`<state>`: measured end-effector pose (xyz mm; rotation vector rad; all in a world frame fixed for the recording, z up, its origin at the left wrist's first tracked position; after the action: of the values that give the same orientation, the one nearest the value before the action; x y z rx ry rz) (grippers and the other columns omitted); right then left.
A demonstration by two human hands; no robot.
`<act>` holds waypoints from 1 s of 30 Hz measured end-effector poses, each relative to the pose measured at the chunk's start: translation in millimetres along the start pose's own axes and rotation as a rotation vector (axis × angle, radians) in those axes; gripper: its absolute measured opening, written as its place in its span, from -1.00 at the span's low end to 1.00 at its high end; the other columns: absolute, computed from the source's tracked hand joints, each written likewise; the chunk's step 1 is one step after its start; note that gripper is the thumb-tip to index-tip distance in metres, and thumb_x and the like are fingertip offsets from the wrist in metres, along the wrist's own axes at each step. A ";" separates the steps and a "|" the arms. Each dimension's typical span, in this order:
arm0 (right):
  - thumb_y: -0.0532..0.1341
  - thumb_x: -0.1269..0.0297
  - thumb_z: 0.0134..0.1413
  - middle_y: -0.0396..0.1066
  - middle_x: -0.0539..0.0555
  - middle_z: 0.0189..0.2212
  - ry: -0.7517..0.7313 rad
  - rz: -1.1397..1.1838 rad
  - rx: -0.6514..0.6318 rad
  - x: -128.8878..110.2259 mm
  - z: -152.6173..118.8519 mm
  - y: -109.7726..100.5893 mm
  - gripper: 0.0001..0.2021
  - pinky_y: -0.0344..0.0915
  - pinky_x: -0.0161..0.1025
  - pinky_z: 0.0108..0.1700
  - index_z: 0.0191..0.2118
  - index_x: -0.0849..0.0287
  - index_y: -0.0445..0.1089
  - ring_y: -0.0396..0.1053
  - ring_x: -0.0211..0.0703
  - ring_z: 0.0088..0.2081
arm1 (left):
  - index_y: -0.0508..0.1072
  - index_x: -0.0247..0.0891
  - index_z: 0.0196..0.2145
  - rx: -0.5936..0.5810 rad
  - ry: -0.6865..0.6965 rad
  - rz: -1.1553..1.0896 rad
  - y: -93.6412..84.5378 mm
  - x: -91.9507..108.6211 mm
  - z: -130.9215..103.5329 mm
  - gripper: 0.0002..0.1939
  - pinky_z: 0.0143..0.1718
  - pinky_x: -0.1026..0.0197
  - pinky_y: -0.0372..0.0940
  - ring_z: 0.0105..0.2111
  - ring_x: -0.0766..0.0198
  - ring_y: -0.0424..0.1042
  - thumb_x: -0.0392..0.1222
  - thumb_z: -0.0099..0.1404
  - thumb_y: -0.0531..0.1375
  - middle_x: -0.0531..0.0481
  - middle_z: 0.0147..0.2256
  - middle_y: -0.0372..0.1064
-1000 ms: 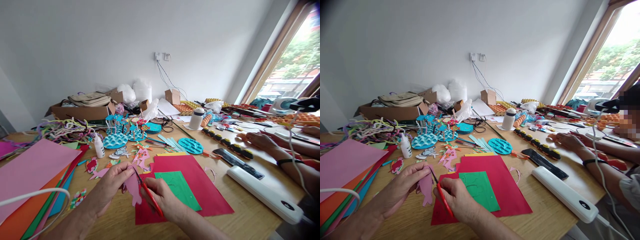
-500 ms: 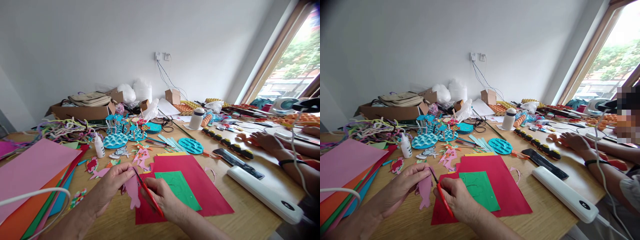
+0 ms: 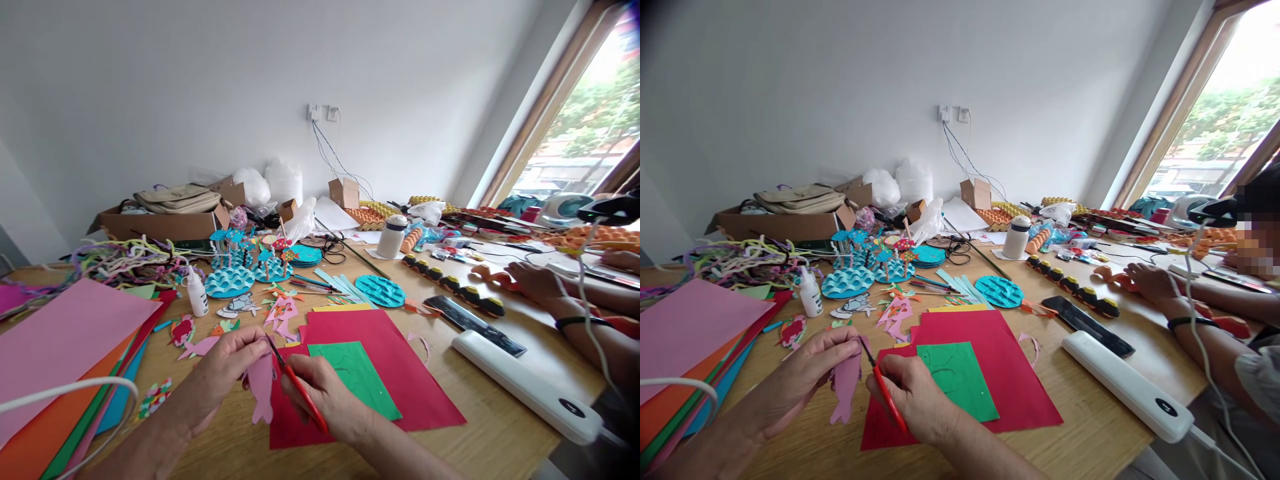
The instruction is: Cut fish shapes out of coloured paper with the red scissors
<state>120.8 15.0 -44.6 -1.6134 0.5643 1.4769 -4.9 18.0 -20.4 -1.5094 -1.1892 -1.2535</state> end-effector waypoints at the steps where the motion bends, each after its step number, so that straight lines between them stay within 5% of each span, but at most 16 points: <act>1: 0.03 0.16 0.10 -0.03 -0.14 -0.72 0.005 0.003 -0.001 -0.1 -0.1 0.1 -0.67 -0.12 -0.40 -0.60 -0.61 0.16 0.03 -0.05 -0.39 -0.63 | 0.31 -0.24 -0.56 -0.002 -0.002 0.002 0.1 -0.6 0.3 -0.80 -0.57 0.37 0.04 -0.62 0.41 0.09 -0.09 0.12 0.13 0.18 -0.66 0.17; 17: 0.05 0.13 0.08 -0.11 -0.14 -0.69 -0.018 0.006 0.004 -8.1 -1.9 -1.5 -0.63 -0.19 -0.38 -0.63 -0.64 0.17 0.01 -0.12 -0.40 -0.63 | 0.36 -0.26 -0.47 -0.044 -0.065 0.044 -0.8 3.2 -4.2 -0.77 -0.53 0.33 0.07 -0.57 0.37 0.19 -0.02 0.07 0.15 0.14 -0.60 0.23; 30: 0.07 0.30 0.05 -0.09 -0.14 -0.68 0.020 -0.022 -0.025 -1.8 -3.6 -0.8 -0.71 -0.19 -0.40 -0.64 -0.63 0.18 0.02 -0.11 -0.41 -0.62 | 0.38 -0.26 -0.43 -0.134 -0.102 0.082 -11.1 -0.9 -3.2 -0.75 -0.53 0.34 -0.01 -0.57 0.40 0.08 0.00 0.08 0.18 0.18 -0.60 0.17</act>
<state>123.1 12.1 -42.9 -1.6503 0.5393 1.4592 -16.5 17.2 -20.5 -1.7212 -1.1147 -1.2335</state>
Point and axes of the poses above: each hand's wrist, its own z-axis towards the middle knuckle, its own y-axis out of the palm, x = y × z, the point moved 5 cm from there along z, towards the middle knuckle
